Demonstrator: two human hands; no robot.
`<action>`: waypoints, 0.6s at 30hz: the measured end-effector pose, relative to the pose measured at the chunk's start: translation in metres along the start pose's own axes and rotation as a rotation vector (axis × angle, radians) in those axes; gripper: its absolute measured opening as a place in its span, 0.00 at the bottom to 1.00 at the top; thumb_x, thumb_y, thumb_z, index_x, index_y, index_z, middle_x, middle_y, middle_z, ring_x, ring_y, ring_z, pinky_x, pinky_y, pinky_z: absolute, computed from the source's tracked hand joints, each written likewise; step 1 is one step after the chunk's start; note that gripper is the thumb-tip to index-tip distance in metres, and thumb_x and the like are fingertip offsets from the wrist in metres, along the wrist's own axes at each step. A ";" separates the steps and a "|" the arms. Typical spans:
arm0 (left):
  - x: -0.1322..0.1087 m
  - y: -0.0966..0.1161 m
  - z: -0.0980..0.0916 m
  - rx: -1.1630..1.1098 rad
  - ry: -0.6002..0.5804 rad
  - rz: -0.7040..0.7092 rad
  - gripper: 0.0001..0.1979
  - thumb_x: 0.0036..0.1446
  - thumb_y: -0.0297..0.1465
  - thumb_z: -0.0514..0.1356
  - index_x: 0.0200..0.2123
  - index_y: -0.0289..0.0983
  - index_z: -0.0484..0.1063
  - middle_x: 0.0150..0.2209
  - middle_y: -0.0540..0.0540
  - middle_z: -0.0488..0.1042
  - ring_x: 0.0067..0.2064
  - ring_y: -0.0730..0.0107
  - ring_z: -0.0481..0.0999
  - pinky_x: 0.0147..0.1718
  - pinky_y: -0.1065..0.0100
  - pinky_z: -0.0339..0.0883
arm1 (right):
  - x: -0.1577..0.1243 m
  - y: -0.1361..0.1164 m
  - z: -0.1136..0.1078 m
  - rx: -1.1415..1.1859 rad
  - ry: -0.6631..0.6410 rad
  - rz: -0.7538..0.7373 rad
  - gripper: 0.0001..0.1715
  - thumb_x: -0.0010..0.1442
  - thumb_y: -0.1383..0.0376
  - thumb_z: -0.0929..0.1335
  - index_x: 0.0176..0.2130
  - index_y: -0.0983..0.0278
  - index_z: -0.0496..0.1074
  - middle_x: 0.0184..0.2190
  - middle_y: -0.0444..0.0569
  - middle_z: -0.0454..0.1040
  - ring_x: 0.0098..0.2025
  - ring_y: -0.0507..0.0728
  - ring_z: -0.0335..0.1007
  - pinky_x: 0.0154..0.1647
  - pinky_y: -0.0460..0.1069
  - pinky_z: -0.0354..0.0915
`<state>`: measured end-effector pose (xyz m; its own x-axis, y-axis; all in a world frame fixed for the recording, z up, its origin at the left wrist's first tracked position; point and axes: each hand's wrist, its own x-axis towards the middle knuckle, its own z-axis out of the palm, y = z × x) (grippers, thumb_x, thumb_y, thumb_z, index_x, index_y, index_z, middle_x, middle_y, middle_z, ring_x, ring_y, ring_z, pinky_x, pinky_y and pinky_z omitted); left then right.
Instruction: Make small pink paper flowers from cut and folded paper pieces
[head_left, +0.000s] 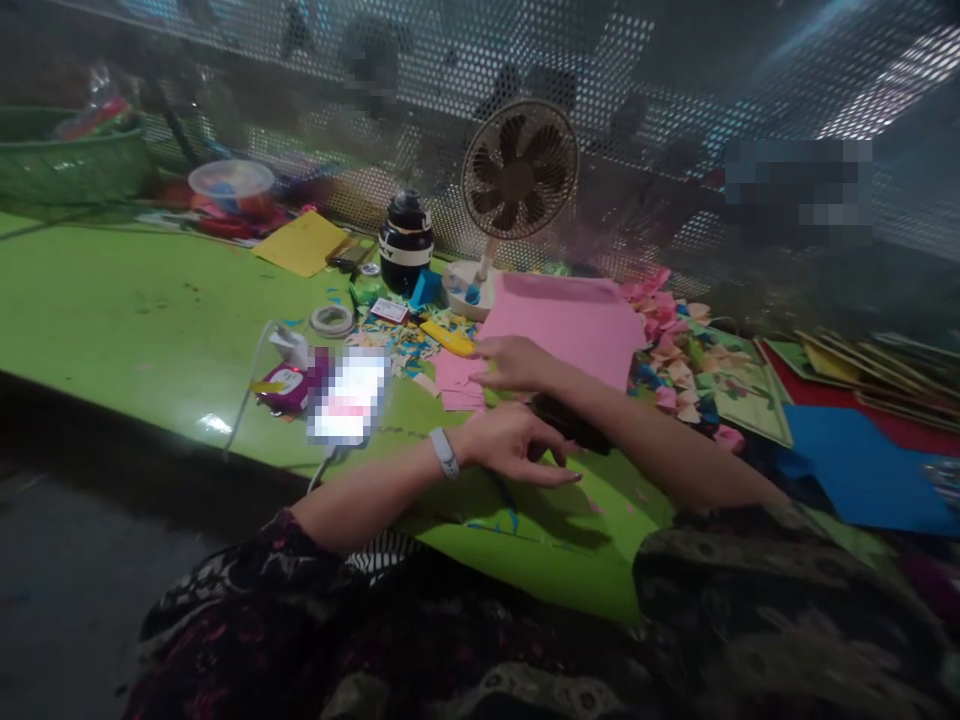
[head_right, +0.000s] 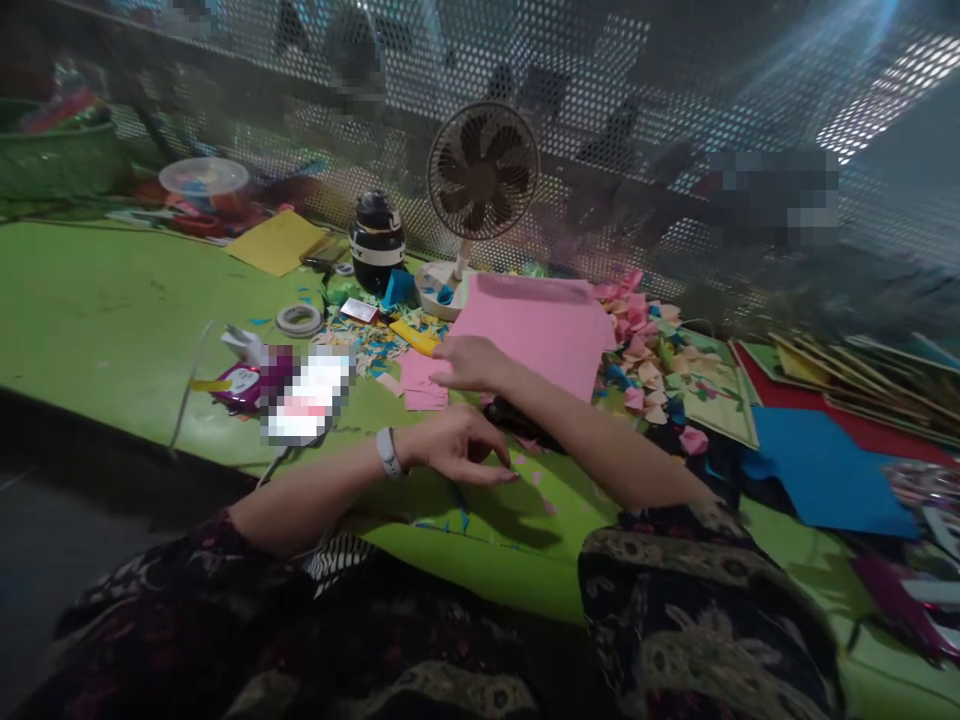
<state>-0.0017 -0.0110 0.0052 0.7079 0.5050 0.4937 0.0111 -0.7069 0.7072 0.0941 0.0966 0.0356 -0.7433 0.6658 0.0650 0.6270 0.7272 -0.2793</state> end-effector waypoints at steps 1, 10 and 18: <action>0.000 -0.001 0.001 0.008 0.000 0.013 0.16 0.58 0.42 0.62 0.30 0.35 0.81 0.16 0.50 0.70 0.19 0.76 0.65 0.21 0.71 0.55 | 0.004 -0.005 0.010 -0.060 -0.043 -0.002 0.10 0.48 0.61 0.76 0.32 0.61 0.77 0.37 0.50 0.82 0.42 0.63 0.77 0.41 0.52 0.67; 0.001 -0.005 0.001 0.084 0.032 0.112 0.15 0.59 0.41 0.62 0.32 0.36 0.82 0.17 0.49 0.73 0.19 0.75 0.68 0.21 0.71 0.56 | 0.019 -0.008 0.024 -0.250 -0.187 -0.023 0.07 0.47 0.64 0.74 0.26 0.61 0.72 0.30 0.52 0.78 0.34 0.60 0.73 0.32 0.50 0.63; 0.000 -0.009 0.000 0.105 0.014 0.098 0.15 0.60 0.39 0.62 0.34 0.33 0.82 0.18 0.48 0.74 0.20 0.75 0.69 0.21 0.72 0.55 | 0.020 -0.027 0.015 -0.462 -0.336 0.015 0.15 0.59 0.63 0.68 0.43 0.68 0.77 0.48 0.61 0.77 0.49 0.64 0.73 0.42 0.51 0.65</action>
<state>-0.0015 -0.0051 -0.0011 0.6995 0.4377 0.5649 0.0172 -0.8006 0.5990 0.0592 0.0880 0.0303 -0.7195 0.6417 -0.2655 0.6187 0.7660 0.1746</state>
